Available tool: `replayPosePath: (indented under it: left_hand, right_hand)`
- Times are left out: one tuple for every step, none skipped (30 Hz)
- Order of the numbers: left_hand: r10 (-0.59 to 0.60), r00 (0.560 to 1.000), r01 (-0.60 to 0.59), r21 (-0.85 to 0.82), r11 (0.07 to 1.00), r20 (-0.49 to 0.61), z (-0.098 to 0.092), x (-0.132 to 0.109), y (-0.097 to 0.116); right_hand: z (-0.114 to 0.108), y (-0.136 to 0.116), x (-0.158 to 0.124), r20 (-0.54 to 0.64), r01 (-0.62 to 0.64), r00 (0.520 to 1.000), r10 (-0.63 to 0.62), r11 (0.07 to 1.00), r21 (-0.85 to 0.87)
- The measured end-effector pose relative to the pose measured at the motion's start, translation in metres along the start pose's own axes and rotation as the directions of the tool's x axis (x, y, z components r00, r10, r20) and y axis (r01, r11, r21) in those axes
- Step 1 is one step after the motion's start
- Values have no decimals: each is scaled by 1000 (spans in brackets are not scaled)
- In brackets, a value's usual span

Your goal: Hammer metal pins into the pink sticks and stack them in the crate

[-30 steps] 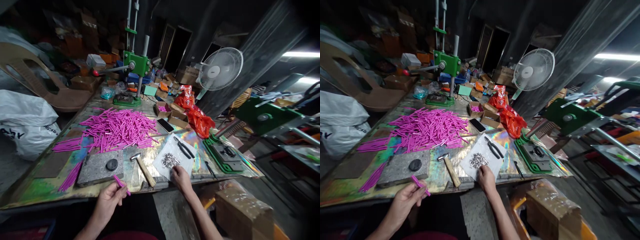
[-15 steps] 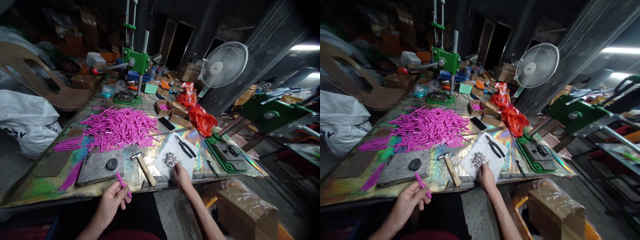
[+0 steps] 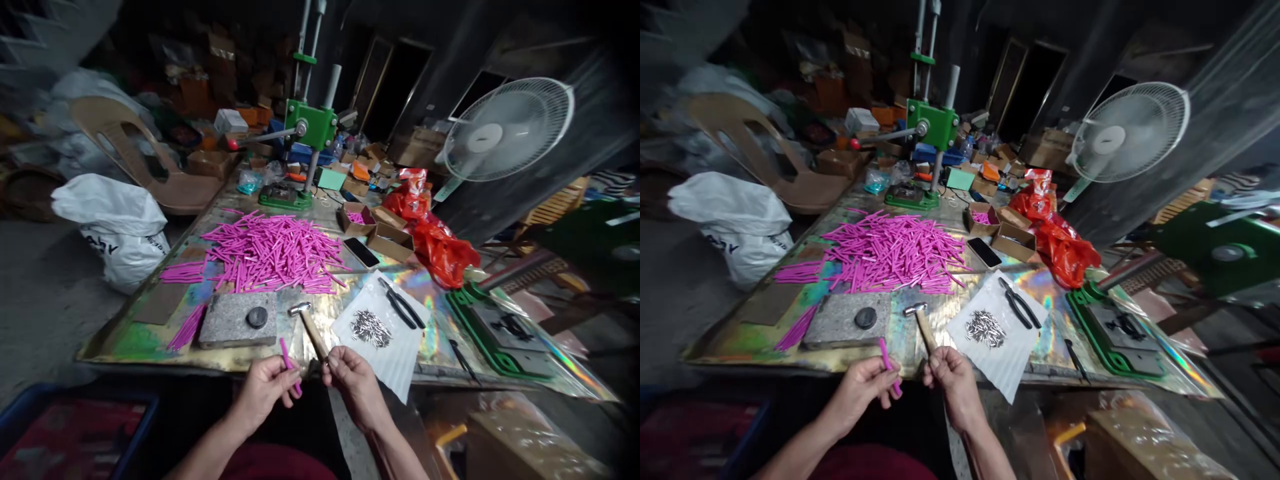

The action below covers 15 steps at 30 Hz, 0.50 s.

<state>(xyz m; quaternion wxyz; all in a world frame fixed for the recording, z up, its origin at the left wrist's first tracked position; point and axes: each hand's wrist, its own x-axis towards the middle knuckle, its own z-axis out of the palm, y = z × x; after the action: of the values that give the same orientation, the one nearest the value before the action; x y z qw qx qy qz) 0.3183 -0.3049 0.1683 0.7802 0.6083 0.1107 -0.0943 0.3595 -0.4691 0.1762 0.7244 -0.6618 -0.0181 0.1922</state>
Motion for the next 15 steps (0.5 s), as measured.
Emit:
replayPosePath:
  left_hand:
    - [6,1000,-6,-2,1000,13,2,-1,1]
    - [15,999,-15,-5,1000,30,3,-2,2]
    - [28,998,-28,-7,1000,50,4,-2,3]
    - [42,997,-41,-9,999,67,5,-3,5]
    - [53,996,-53,-10,999,78,6,-4,6]
    - [62,995,-62,-10,998,82,6,-5,7]
    - [68,994,-67,-7,998,81,6,-5,8]
    - [70,995,-70,-1,998,75,5,-6,9]
    - [69,995,-69,6,998,65,5,-6,9]
    - [67,996,-68,12,998,56,4,-7,9]
    - [65,997,-66,16,998,48,3,-7,9]
    - [61,997,-62,17,998,42,2,-7,8]
    - [57,998,-58,13,998,35,2,-8,8]
    - [55,998,-55,6,998,30,2,-8,9]
    - [54,998,-54,-7,999,25,1,-8,9]
  right_hand:
    - [9,1,-2,24,-13,1000,11,997,71]
    - [17,1,-4,48,-20,999,14,991,132]
    - [24,1,-5,71,-21,997,9,985,172]
    - [31,1,-7,89,-14,996,-2,983,184]
    - [36,1,-8,104,-9,995,-10,983,181]
    - [40,1,-9,111,-4,994,-15,986,167]
    - [42,1,-9,108,4,994,-20,990,140]
    - [44,1,-10,99,16,995,-26,995,103]
    - [45,2,-11,89,28,995,-33,998,63]
    - [45,2,-11,83,37,996,-38,999,22]
    - [44,3,-11,79,44,996,-43,999,-16]
    - [43,3,-11,82,51,996,-47,997,-50]
    - [43,3,-11,91,58,995,-50,995,-83]
    - [42,3,-11,102,64,993,-53,992,-110]
    - [42,2,-11,113,71,992,-56,989,-134]
